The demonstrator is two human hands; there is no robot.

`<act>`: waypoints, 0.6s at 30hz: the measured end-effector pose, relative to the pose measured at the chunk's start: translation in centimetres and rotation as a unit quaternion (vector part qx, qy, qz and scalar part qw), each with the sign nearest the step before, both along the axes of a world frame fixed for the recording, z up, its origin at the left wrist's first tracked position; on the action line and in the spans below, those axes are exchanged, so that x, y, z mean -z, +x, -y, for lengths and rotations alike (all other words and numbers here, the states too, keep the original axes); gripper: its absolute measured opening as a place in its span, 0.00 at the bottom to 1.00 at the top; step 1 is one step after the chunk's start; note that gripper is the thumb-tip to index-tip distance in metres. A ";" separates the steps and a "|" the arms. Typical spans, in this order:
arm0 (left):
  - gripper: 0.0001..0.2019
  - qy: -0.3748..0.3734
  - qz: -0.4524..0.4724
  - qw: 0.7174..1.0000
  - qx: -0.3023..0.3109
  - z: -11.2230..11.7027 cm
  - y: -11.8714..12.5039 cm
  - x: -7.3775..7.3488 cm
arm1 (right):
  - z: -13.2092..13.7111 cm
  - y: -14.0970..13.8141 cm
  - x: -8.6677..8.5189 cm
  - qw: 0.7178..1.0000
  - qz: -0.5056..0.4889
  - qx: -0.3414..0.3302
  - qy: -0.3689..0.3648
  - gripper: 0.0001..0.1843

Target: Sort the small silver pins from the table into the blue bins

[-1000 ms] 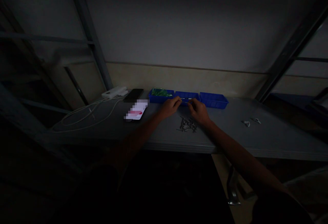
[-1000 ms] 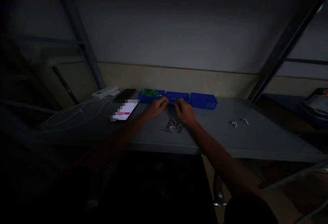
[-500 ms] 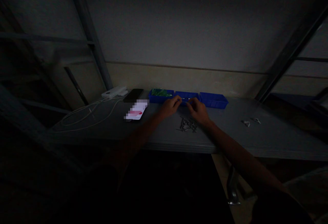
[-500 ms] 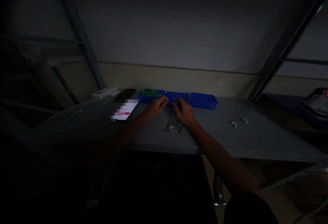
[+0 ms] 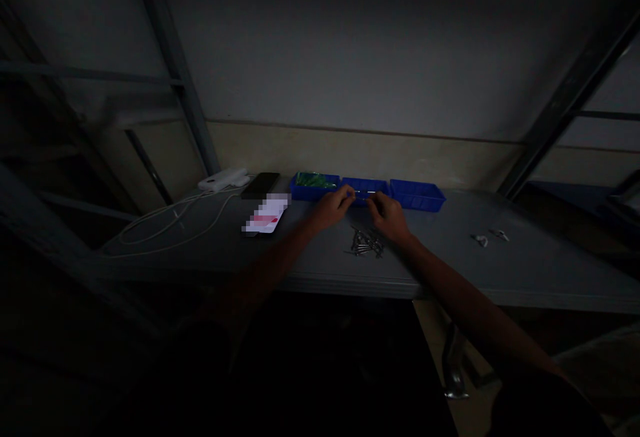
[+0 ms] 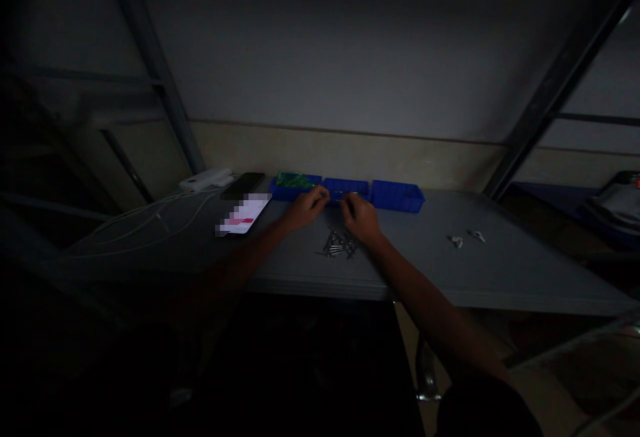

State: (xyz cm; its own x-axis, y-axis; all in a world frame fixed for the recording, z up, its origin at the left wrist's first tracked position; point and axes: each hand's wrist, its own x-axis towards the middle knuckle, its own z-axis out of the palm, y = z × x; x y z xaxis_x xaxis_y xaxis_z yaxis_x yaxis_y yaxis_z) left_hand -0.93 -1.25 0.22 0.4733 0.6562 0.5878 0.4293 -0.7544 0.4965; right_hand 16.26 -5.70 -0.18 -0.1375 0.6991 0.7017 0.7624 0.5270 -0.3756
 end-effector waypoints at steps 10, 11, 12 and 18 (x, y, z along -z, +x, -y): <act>0.10 -0.001 -0.008 1.000 -0.007 0.1 0.1 -0.2 | -0.1 0.0 0.2 1.000 -0.007 -0.005 -0.016 0.09; 0.10 0.000 -0.008 1.000 -0.006 0.1 0.1 -0.1 | -0.2 0.0 0.2 1.000 -0.005 -0.003 -0.012 0.09; 0.09 0.001 -0.007 1.000 -0.005 0.1 0.1 -0.1 | -0.2 0.1 0.3 1.000 -0.005 -0.002 -0.007 0.09; 0.09 0.006 -0.001 1.000 -0.001 0.0 0.1 0.0 | -0.4 0.1 0.4 1.000 -0.001 0.001 0.012 0.11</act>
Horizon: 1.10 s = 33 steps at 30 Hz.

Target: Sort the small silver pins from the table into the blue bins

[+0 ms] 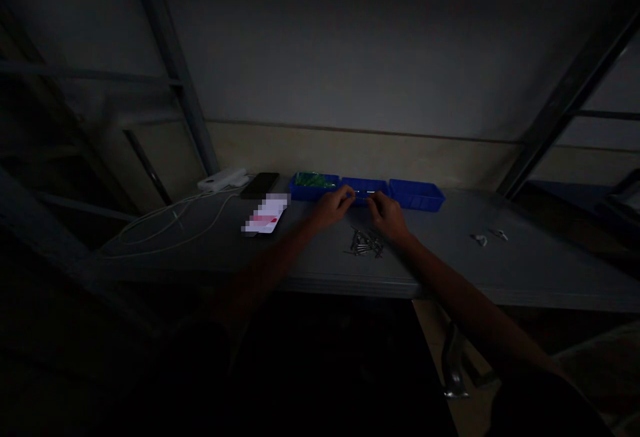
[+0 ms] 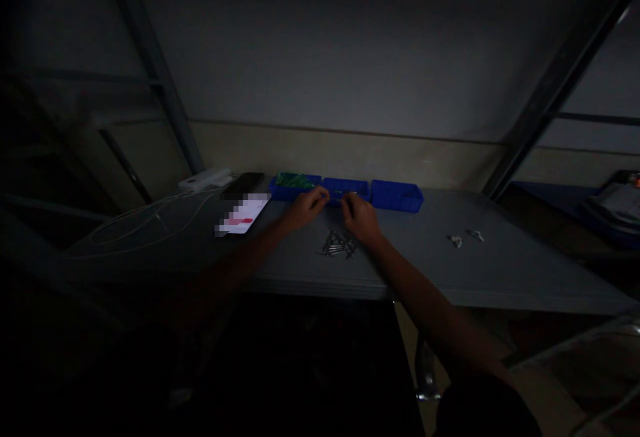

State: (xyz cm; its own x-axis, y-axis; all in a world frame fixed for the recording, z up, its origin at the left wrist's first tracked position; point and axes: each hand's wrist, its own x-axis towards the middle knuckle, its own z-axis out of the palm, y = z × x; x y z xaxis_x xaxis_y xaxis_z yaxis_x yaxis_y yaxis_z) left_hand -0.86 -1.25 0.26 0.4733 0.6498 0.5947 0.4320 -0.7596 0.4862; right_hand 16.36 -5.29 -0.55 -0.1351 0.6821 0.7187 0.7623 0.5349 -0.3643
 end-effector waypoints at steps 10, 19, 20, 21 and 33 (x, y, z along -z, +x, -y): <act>0.10 0.031 -0.018 0.999 -0.013 -0.1 0.0 0.0 | 0.2 -0.1 -0.1 1.000 -0.005 -0.021 -0.018 0.09; 0.11 0.036 -0.014 0.999 -0.024 -0.2 0.0 0.2 | -0.1 0.0 0.2 1.000 0.001 -0.002 -0.004 0.11; 0.11 0.032 -0.012 0.999 -0.027 -0.3 0.0 0.2 | -0.1 0.0 0.2 1.000 0.001 0.000 -0.004 0.11; 0.12 0.029 -0.013 0.999 -0.029 -0.4 0.0 0.3 | -0.1 0.0 0.2 1.000 0.002 0.002 -0.004 0.11; 0.12 0.063 -0.003 0.997 -0.037 0.1 0.0 0.0 | 0.1 0.0 0.1 1.000 0.001 0.005 -0.005 0.12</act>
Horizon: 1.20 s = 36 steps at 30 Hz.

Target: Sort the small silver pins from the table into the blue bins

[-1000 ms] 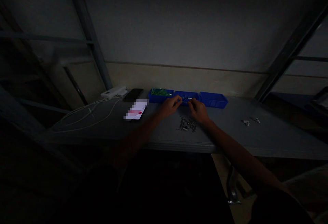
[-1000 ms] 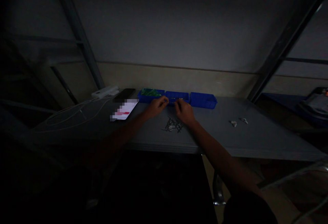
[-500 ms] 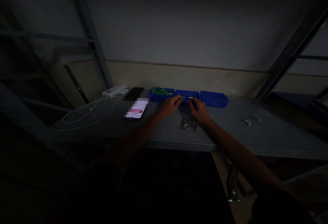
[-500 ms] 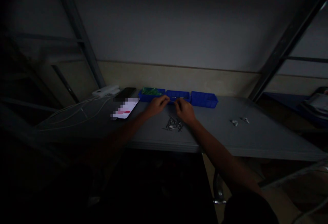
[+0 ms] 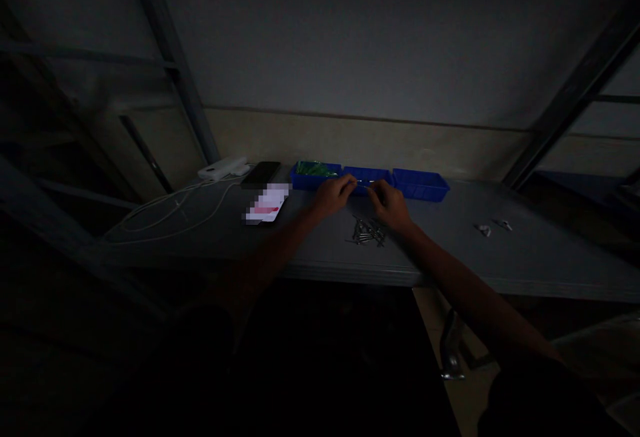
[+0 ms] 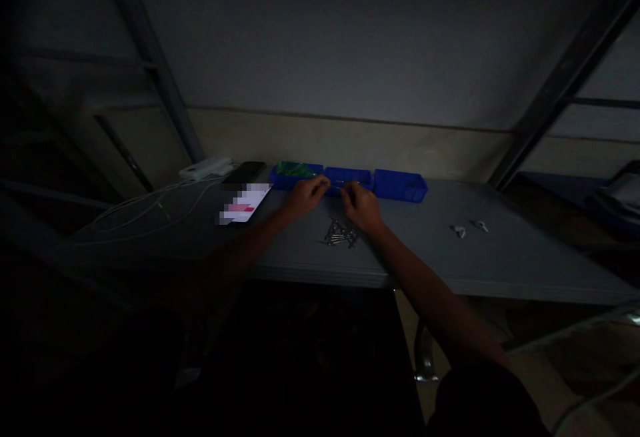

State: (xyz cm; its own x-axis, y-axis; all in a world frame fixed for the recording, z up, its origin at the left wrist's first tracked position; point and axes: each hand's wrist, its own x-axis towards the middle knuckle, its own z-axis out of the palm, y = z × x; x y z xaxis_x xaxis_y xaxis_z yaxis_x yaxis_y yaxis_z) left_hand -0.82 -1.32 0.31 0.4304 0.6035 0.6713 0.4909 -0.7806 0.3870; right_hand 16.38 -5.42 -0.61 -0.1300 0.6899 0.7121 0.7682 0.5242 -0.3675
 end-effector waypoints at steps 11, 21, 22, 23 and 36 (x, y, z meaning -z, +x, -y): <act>0.11 -0.021 0.007 1.000 0.001 0.0 0.2 0.1 | 0.0 0.0 -0.1 1.000 0.011 0.003 0.001 0.13; 0.11 -0.026 -0.005 1.000 0.004 0.1 0.1 0.0 | 0.0 0.1 0.0 1.000 -0.003 0.001 -0.005 0.11; 0.12 -0.027 -0.006 1.000 0.004 0.0 0.1 0.0 | 0.0 0.1 0.0 1.000 0.000 0.000 -0.003 0.11; 0.12 -0.028 -0.005 1.000 0.005 -0.1 0.0 0.0 | 0.0 0.0 -0.1 1.000 0.005 -0.001 0.000 0.10; 0.08 -0.037 -0.005 0.999 0.021 -0.2 0.1 0.2 | 0.1 0.0 -0.2 1.000 -0.010 -0.002 -0.007 0.10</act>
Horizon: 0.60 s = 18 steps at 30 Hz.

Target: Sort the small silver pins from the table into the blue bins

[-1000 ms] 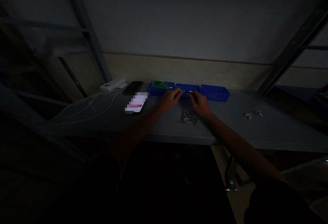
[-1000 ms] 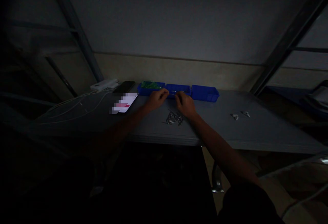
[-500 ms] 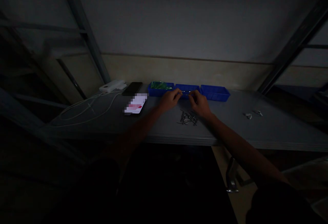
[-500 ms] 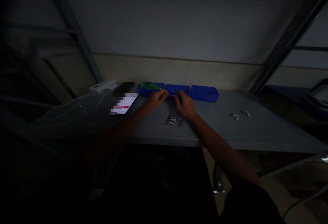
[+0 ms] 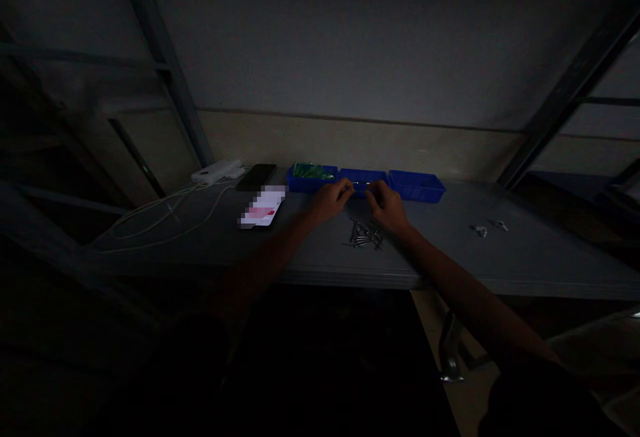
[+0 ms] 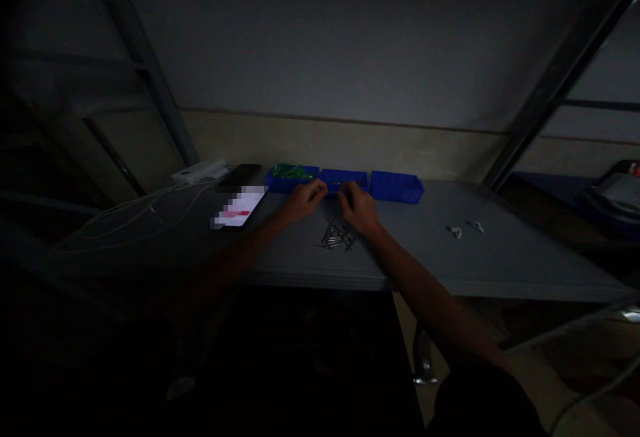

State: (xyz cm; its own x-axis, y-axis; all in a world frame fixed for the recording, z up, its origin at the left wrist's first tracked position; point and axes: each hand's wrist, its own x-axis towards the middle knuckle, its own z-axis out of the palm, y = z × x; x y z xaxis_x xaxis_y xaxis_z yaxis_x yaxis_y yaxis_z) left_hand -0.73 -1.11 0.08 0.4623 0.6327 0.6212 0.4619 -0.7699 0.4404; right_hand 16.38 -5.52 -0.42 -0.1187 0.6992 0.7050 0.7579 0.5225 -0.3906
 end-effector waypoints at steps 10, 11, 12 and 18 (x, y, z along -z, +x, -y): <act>0.10 -0.006 0.002 1.000 0.008 0.2 0.0 -0.2 | 0.1 -0.1 -0.1 1.000 0.007 -0.002 -0.003 0.09; 0.09 -0.007 0.005 1.000 0.009 0.2 0.0 -0.2 | 0.1 -0.1 -0.1 1.000 0.008 0.001 -0.001 0.09; 0.09 -0.007 0.007 1.000 0.010 0.3 0.0 -0.2 | 0.1 -0.1 -0.2 1.000 0.009 0.003 0.002 0.10; 0.09 -0.010 0.001 1.000 0.015 0.3 -0.1 -0.3 | 0.1 0.0 -0.2 1.000 0.018 0.000 0.011 0.12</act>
